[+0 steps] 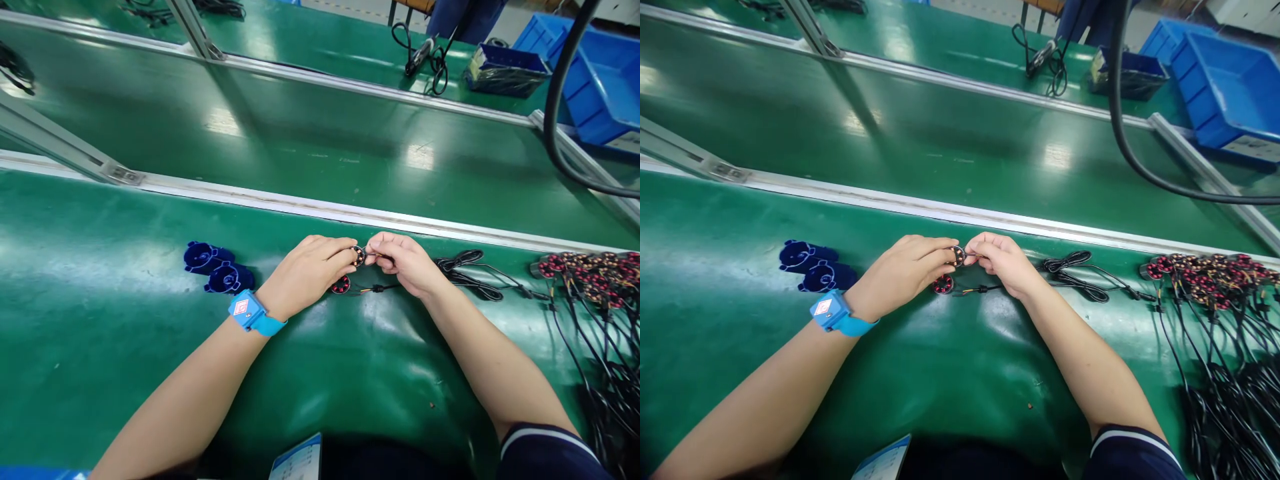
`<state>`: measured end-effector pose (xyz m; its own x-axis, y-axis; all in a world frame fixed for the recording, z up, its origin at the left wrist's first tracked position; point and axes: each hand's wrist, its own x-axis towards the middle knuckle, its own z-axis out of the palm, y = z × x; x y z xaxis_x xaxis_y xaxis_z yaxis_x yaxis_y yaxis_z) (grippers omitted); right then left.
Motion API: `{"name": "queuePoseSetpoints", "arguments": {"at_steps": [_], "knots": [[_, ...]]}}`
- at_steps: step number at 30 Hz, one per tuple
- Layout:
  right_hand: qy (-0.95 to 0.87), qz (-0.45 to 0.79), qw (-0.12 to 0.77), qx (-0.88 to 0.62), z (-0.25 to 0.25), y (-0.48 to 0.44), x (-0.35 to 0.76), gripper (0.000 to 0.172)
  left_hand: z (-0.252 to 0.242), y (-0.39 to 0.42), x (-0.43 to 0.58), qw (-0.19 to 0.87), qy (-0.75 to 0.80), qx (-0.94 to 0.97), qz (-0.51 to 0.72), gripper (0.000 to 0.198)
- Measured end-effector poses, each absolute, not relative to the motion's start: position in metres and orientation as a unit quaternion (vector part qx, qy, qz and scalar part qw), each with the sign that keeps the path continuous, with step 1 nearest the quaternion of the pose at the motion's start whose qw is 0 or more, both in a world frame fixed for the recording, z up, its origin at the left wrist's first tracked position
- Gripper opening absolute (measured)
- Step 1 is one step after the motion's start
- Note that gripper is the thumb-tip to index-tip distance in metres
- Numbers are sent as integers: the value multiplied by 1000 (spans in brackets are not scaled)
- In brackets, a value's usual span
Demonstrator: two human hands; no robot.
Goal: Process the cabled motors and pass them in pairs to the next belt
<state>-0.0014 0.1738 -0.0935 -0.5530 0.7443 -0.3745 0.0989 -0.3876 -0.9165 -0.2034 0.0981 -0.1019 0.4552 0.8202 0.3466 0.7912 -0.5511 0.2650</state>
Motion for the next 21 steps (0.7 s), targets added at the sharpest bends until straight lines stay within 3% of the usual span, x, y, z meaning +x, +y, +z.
{"name": "queuePoseSetpoints", "arguments": {"at_steps": [7,10,16,21], "knots": [[-632,637,242,-368,-98,176,5,26,-99,97,-200,1,470,863,187,27],[-678,578,224,-395,-103,179,8,24,-106,101,-203,33,474,857,199,27],[-792,468,146,-364,-102,174,13,36,-111,102,-212,104,497,845,169,32],[-846,340,179,-369,-82,174,28,29,-101,95,-218,103,511,832,189,25]]}}
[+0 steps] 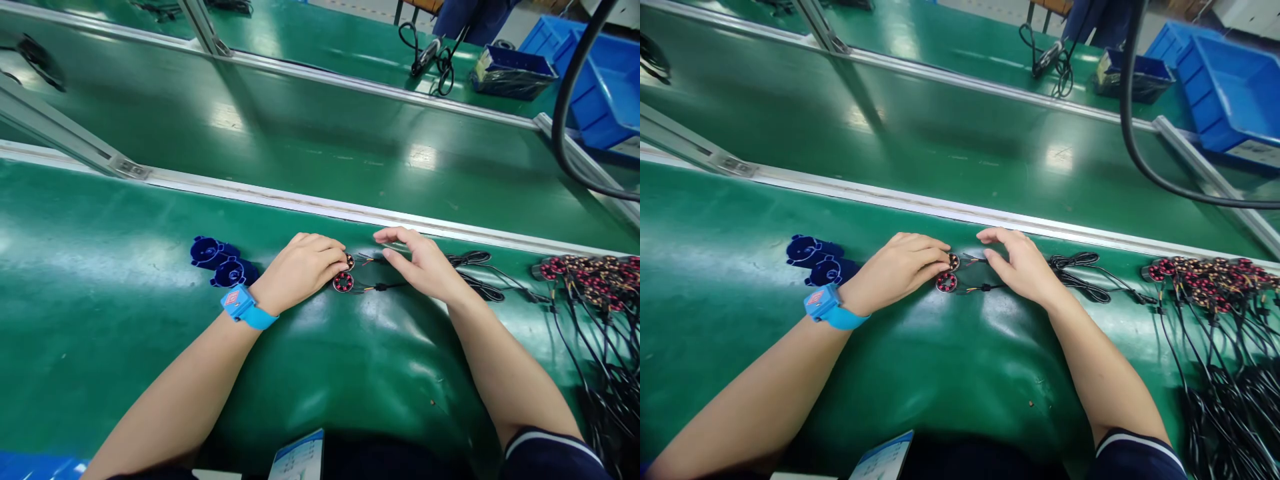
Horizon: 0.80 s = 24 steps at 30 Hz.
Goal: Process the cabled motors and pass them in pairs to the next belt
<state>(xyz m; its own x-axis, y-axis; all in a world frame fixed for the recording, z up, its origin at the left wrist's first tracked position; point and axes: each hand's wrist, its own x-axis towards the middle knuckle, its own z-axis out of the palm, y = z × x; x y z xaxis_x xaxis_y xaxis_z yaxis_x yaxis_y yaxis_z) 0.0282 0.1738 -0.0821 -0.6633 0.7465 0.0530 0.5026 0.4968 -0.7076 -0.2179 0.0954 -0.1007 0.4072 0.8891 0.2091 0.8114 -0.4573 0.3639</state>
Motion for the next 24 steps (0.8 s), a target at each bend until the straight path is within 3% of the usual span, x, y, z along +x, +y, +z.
{"name": "queuePoseSetpoints", "arguments": {"at_steps": [5,12,24], "knots": [[-876,263,186,-358,-77,171,34,15,-101,93,-210,70,532,805,252,19],[-900,192,111,-374,-82,172,32,22,-116,102,-196,-8,524,803,285,20],[-906,178,73,-376,-93,176,35,21,-102,90,-188,-13,539,809,235,10]]}}
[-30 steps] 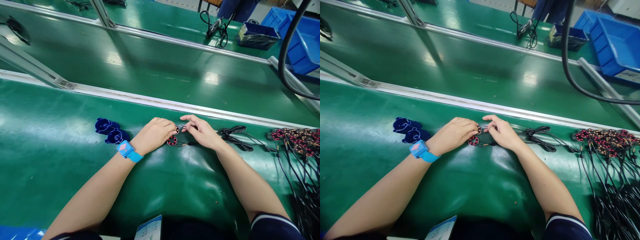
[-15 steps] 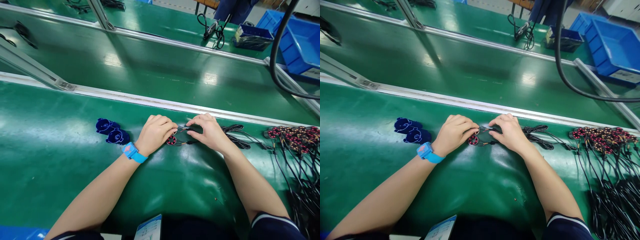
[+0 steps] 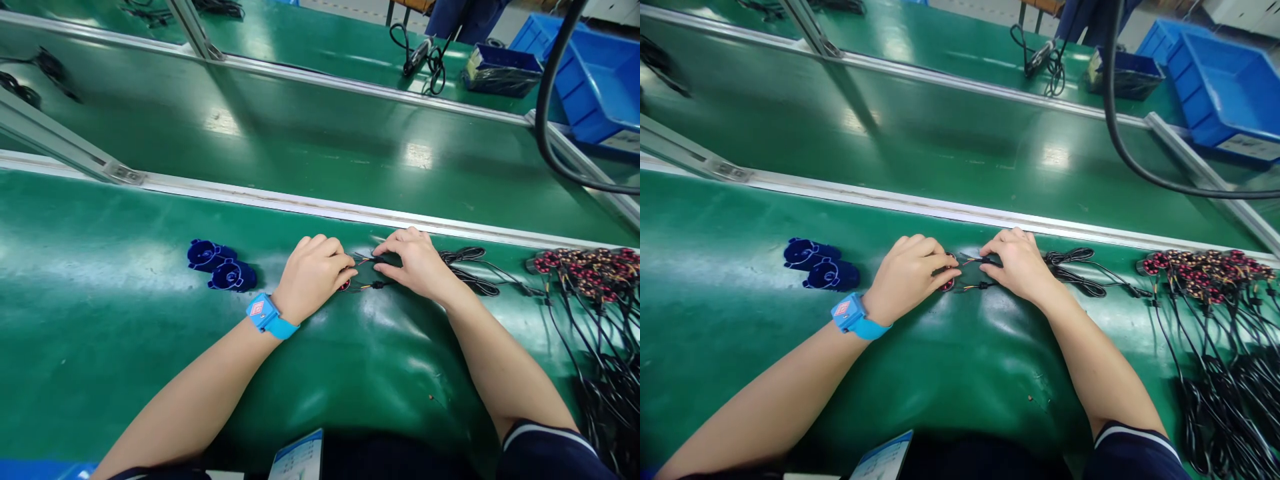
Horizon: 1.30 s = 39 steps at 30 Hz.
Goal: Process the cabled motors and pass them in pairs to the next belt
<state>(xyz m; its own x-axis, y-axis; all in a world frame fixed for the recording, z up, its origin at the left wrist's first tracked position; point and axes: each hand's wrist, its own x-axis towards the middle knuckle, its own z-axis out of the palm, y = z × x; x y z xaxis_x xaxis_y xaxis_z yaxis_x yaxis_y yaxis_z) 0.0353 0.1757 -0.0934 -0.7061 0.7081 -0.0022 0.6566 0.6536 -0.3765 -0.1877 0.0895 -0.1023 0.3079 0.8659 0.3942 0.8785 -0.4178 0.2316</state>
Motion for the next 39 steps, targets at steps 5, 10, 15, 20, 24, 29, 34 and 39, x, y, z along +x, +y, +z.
{"name": "queuePoseSetpoints", "arguments": {"at_steps": [5,10,15,20,24,29,34,39], "knots": [[-906,183,65,-376,-93,175,34,19,-104,88,-183,29,-557,-798,-228,11],[-906,184,66,-376,-92,174,34,17,-109,88,-175,42,-561,-794,-233,15],[-907,180,64,-374,-91,173,35,19,-102,88,-178,50,-551,-799,-237,14],[-910,158,99,-370,-70,172,47,26,-85,73,-205,8,-534,-815,-226,20],[-915,138,101,-364,-49,168,74,25,-93,51,-216,-18,-523,-825,-215,19],[-900,111,78,-414,-52,156,136,42,-109,44,-212,-27,-513,-834,-204,17],[-890,101,65,-440,-77,146,189,46,-112,54,-209,-11,-506,-842,-188,16],[-887,133,97,-431,-93,163,201,35,-111,59,-207,12,-500,-850,-165,17]]}}
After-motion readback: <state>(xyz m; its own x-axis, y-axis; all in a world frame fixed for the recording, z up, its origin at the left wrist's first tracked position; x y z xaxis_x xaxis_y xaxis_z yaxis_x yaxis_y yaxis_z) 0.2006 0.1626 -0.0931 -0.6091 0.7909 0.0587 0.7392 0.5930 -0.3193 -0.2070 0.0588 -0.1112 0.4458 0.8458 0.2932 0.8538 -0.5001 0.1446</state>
